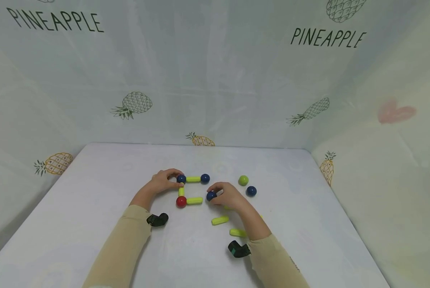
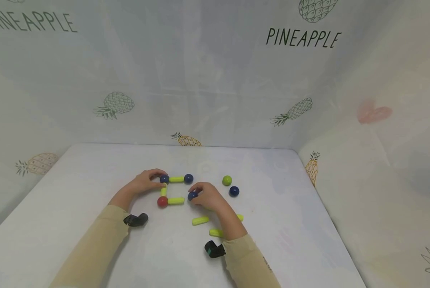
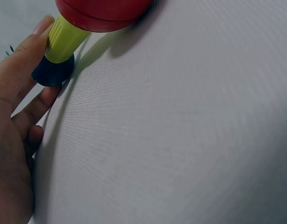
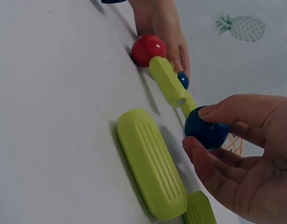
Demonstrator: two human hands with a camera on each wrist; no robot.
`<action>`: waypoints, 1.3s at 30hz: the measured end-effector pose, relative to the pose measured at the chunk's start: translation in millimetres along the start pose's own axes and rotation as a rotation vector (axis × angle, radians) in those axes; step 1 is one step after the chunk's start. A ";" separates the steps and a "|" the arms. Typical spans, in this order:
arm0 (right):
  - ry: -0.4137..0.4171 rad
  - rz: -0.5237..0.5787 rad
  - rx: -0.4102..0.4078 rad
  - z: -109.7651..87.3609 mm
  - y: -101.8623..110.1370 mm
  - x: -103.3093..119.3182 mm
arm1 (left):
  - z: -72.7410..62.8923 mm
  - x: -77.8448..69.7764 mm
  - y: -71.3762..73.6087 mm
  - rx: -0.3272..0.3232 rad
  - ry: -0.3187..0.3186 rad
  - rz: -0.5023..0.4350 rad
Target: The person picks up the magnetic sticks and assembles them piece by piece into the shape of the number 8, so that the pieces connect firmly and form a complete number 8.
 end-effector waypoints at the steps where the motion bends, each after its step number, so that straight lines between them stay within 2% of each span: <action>1: -0.006 -0.006 0.003 0.1 -0.6 0.1 | 0.1 -0.1 0.2 -0.001 -0.002 0.000; 21: 0.006 -0.030 0.046 4.1 -9.7 1.2 | -1.5 -1.6 0.3 -0.002 0.009 -0.021; 39: 0.013 -0.033 0.051 2.2 -11.3 4.9 | -1.8 1.4 -0.2 -0.002 0.026 -0.022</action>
Point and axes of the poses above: each hand's wrist, its own z-axis towards the middle knuckle, its own y-axis out of the back of the hand, x = y × z, the point moved 6 cm from there along z, towards the middle knuckle, and after that the axes turned 5 degrees about -x, right-handed, at the moved point
